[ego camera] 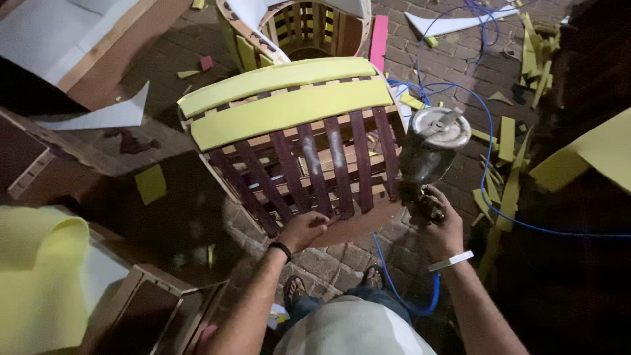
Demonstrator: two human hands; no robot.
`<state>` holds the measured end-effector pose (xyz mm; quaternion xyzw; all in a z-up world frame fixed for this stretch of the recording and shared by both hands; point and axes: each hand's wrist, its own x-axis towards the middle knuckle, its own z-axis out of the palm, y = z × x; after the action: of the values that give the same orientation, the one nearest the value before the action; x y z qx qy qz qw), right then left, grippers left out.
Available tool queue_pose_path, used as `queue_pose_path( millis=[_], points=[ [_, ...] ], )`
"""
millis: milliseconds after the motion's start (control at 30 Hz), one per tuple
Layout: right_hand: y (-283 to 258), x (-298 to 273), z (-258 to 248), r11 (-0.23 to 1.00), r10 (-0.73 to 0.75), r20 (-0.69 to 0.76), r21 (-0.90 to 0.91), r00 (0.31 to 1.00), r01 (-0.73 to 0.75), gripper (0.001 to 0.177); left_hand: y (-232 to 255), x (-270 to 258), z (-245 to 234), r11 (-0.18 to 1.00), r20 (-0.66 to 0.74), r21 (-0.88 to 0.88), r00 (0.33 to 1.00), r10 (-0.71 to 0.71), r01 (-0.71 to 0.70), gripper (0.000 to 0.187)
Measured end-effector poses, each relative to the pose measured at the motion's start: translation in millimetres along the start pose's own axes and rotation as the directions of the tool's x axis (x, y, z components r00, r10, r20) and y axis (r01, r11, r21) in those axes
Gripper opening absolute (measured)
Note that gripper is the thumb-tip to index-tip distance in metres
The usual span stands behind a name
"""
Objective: The person attaches yellow foam strips to a wooden chair frame. They use a knife to trim the foam, a spray gun to apply adhesive, and a staple gun to secure the foam in place. The person repeatedly cuts, sprays, and staples foam pieces to cover the chair's backrest.
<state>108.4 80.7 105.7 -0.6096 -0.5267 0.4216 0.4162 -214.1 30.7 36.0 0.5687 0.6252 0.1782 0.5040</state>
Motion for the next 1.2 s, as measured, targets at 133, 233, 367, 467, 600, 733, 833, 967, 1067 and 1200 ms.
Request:
queue_pose_path(
  millis=[133, 233, 367, 467, 600, 733, 833, 967, 1067, 1200],
  points=[
    [-2.6, 10.6, -10.5, 0.985, -0.139, -0.008, 0.104, 0.990, 0.139, 0.059, -2.2, 9.5, 7.9, 0.999, -0.001, -0.007, 0.999, -0.043, 0.043, 0.043],
    [-0.5, 13.3, -14.7, 0.956, -0.071, -0.041, 0.282, 0.997, 0.080, 0.057, -1.7, 14.9, 16.2, 1.000, -0.011, 0.016, 1.000, -0.024, 0.025, 0.042],
    [8.8, 13.9, -30.2, 0.984, -0.093, -0.014, -0.154, 0.996, 0.090, 0.057, 4.5, 18.6, 24.9, 0.999, -0.017, 0.006, 0.999, 0.044, -0.044, 0.043],
    [19.4, 16.5, -40.8, 0.997, -0.065, 0.003, -0.030, 0.998, 0.065, 0.064, 12.6, 17.9, 29.9, 1.000, -0.004, -0.002, 1.000, -0.012, 0.012, 0.044],
    [28.2, 31.6, -58.5, 0.984, -0.124, 0.014, 0.129, 0.992, 0.121, 0.065, 28.3, 19.0, 35.9, 0.995, 0.029, -0.011, 0.995, -0.101, 0.101, 0.045],
    [24.6, 49.9, -74.2, 0.987, -0.131, -0.037, -0.102, 0.991, 0.127, 0.055, 41.6, 17.9, 40.7, 0.993, 0.012, 0.025, 0.993, -0.117, 0.117, 0.043],
    [22.9, 60.1, -78.7, 0.983, -0.184, -0.070, -0.025, 0.980, 0.182, 0.053, 48.4, 20.0, 48.0, 0.989, 0.014, -0.012, 0.989, -0.145, 0.145, 0.042],
    [28.5, 66.5, -86.7, 0.981, -0.124, -0.051, -0.159, 0.991, 0.115, 0.056, 53.6, 25.9, 62.0, 0.972, 0.021, 0.028, 0.972, -0.235, 0.234, 0.041],
    [38.4, 66.5, -89.0, 0.992, -0.124, 0.019, -0.014, 0.992, 0.124, 0.057, 50.5, 26.3, 69.0, 0.963, 0.006, 0.002, 0.963, -0.268, 0.268, 0.040],
    [45.6, 57.7, -79.3, 0.971, -0.022, 0.147, 0.240, 0.989, -0.015, 0.056, 38.6, 14.8, 74.9, 0.969, -0.017, -0.082, 0.972, -0.236, 0.234, 0.038]
  ],
)
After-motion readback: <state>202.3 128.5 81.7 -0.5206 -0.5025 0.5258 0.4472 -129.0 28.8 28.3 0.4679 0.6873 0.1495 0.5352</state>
